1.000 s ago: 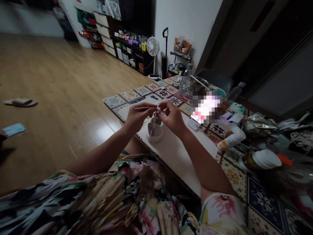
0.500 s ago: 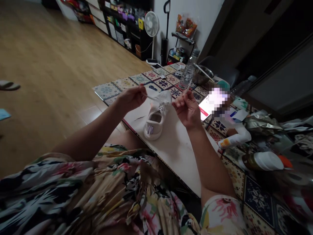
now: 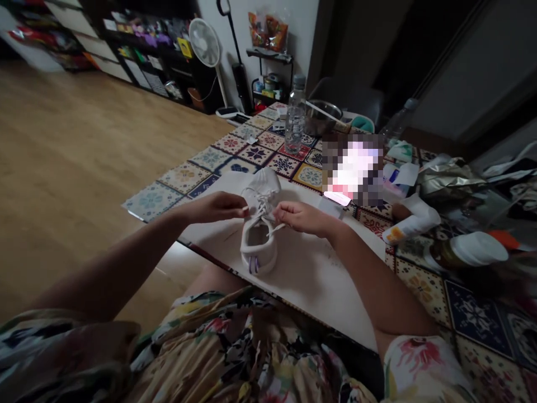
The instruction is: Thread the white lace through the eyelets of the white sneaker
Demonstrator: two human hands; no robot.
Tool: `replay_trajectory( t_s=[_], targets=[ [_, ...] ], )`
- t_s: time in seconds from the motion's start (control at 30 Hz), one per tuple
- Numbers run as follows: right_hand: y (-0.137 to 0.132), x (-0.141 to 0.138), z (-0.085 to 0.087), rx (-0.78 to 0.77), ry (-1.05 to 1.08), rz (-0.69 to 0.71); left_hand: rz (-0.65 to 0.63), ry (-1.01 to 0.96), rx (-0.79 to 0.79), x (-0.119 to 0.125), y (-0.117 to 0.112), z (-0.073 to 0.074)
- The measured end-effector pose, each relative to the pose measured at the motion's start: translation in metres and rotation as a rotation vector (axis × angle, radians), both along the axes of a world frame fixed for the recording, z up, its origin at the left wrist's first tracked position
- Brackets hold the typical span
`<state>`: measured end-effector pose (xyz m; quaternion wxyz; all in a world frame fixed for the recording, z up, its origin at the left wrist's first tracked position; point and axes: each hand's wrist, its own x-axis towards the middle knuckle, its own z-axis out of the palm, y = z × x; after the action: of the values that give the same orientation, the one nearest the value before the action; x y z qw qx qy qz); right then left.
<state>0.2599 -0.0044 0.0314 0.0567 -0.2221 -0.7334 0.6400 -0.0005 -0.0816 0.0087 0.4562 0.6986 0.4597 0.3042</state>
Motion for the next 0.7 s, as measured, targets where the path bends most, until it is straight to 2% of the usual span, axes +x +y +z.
replay_trajectory(
  t_s=[0.07, 0.2, 0.43, 0.57, 0.7],
  targets=[
    [-0.002, -0.001, 0.001, 0.040, -0.020, -0.019, -0.066, 0.083, 0.046, -0.001, 0.006, 0.006],
    [0.002, 0.002, 0.001, -0.012, -0.085, -0.018, -0.175, 0.155, 0.043, -0.004, 0.018, 0.011],
    [0.009, 0.008, -0.008, -0.181, -0.110, 0.087, -0.425, 0.003, -0.170, -0.012, 0.040, 0.008],
    [0.006, 0.011, -0.014, -0.199, -0.104, 0.032, -0.516, -0.027, -0.150, -0.013, 0.050, 0.001],
    [0.002, 0.014, -0.009, -0.117, -0.135, -0.002, -0.583, -0.047, -0.073, -0.015, 0.050, 0.001]
  ],
)
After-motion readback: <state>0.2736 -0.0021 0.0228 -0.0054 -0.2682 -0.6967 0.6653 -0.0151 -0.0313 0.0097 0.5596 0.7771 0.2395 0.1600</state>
